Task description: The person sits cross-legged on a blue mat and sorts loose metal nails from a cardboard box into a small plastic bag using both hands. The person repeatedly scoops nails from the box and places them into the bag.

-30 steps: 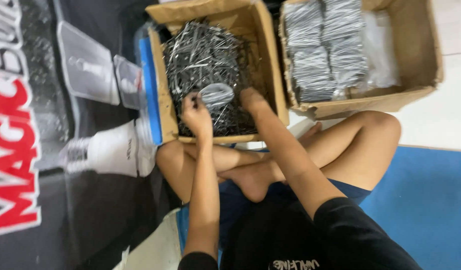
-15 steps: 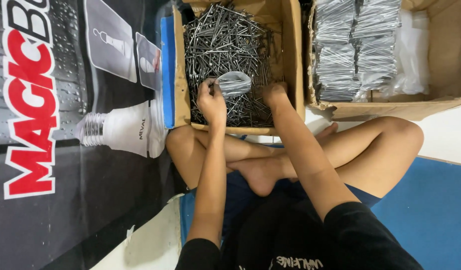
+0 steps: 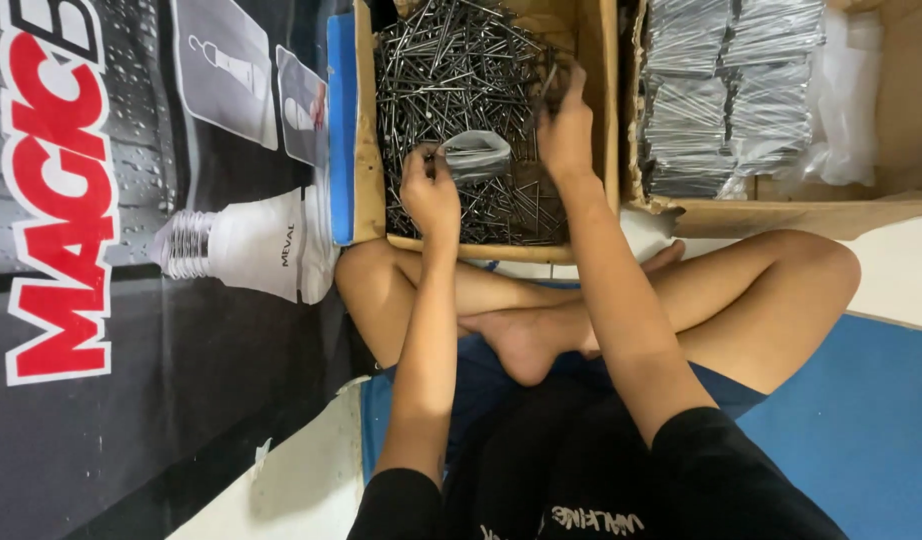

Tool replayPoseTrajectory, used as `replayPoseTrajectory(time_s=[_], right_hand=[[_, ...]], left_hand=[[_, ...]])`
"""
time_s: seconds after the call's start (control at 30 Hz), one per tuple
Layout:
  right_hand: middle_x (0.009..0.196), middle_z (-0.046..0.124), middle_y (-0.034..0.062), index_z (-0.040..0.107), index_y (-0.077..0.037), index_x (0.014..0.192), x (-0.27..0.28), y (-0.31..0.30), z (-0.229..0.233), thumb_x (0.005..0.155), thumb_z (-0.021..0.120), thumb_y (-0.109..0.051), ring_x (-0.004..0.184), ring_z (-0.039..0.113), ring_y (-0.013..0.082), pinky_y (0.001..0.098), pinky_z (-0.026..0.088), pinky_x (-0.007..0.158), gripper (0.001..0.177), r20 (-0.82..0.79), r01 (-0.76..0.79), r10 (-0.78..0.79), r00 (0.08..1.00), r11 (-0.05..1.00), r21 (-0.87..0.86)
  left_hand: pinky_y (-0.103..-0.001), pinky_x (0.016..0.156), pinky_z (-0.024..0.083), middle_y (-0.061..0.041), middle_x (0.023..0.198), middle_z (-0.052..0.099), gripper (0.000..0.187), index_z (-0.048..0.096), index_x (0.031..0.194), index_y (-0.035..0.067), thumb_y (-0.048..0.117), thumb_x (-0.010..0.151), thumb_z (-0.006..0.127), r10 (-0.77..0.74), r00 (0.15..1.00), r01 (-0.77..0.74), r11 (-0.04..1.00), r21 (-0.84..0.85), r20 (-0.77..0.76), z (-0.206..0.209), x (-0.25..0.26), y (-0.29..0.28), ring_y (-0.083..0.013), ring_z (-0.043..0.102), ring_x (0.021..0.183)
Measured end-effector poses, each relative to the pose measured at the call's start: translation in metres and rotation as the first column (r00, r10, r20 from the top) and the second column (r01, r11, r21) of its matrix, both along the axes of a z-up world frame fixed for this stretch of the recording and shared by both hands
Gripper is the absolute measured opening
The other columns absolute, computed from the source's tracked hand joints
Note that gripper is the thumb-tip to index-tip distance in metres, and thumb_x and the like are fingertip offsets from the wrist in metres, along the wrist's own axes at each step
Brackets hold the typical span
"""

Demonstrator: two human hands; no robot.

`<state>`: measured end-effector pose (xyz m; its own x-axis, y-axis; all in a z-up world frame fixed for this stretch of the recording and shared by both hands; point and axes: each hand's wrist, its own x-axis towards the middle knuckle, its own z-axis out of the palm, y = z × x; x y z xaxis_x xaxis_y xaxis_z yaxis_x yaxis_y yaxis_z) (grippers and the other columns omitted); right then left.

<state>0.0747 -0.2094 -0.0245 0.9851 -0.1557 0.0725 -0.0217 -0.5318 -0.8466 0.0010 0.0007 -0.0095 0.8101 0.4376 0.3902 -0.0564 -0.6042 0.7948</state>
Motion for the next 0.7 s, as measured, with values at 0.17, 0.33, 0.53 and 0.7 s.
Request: replayPoseTrajectory(time_s=[0.17, 0.33, 0.53, 0.7], right_hand=[[0.114, 0.077, 0.0207, 0.030, -0.011, 0.157, -0.023, 0.019, 0.057, 0.114, 0.068, 0.004, 0.100, 0.082, 0.0315, 0.0396, 0.072, 0.092, 0.060, 0.452, -0.350, 0.177, 0.874, 0.876, 0.333], [0.116, 0.072, 0.0216, 0.035, -0.002, 0.157, -0.026, 0.019, 0.064, 0.115, 0.065, 0.003, 0.101, 0.079, 0.0335, 0.0418, 0.073, 0.096, 0.052, 0.534, -0.501, 0.385, 0.753, 0.861, 0.086], [0.108, 0.069, 0.0215, 0.074, -0.004, 0.134, -0.023, 0.037, 0.033, 0.098, 0.073, 0.003, 0.103, 0.070, 0.0440, 0.0538, 0.062, 0.091, 0.036, 0.549, -0.539, 0.593, 0.589, 0.795, -0.279], [0.099, 0.067, 0.0134, 0.074, -0.009, 0.134, -0.019, 0.044, 0.014, 0.095, 0.071, 0.001, 0.099, 0.066, 0.0336, 0.0450, 0.059, 0.091, 0.040, 0.458, -0.435, 0.701, 0.546, 0.705, -0.560]], left_hand=[[-0.042, 0.090, 0.058, -0.006, 0.104, 0.078, 0.008, 0.074, 0.107, 0.008, 0.009, 0.099, 0.075, 0.019, 0.998, -0.024, 0.996, 0.082, 0.063, -0.001, -0.002, 0.000, -0.0282, 0.074, 0.100], [-0.043, 0.093, 0.059, -0.007, 0.109, 0.079, 0.010, 0.075, 0.108, 0.008, 0.009, 0.098, 0.077, 0.023, 0.999, -0.025, 0.999, 0.035, 0.036, -0.007, 0.000, 0.000, -0.0280, 0.072, 0.105], [-0.041, 0.080, 0.061, -0.003, 0.090, 0.076, 0.011, 0.073, 0.096, 0.017, 0.012, 0.091, 0.081, 0.106, 0.986, -0.116, 0.990, 0.075, 0.131, -0.015, 0.001, 0.000, -0.0313, 0.078, 0.089], [-0.040, 0.081, 0.061, 0.000, 0.091, 0.076, 0.012, 0.073, 0.097, 0.020, 0.014, 0.091, 0.081, 0.106, 0.986, -0.115, 0.991, 0.068, 0.130, -0.015, 0.002, -0.001, -0.0277, 0.078, 0.090]])
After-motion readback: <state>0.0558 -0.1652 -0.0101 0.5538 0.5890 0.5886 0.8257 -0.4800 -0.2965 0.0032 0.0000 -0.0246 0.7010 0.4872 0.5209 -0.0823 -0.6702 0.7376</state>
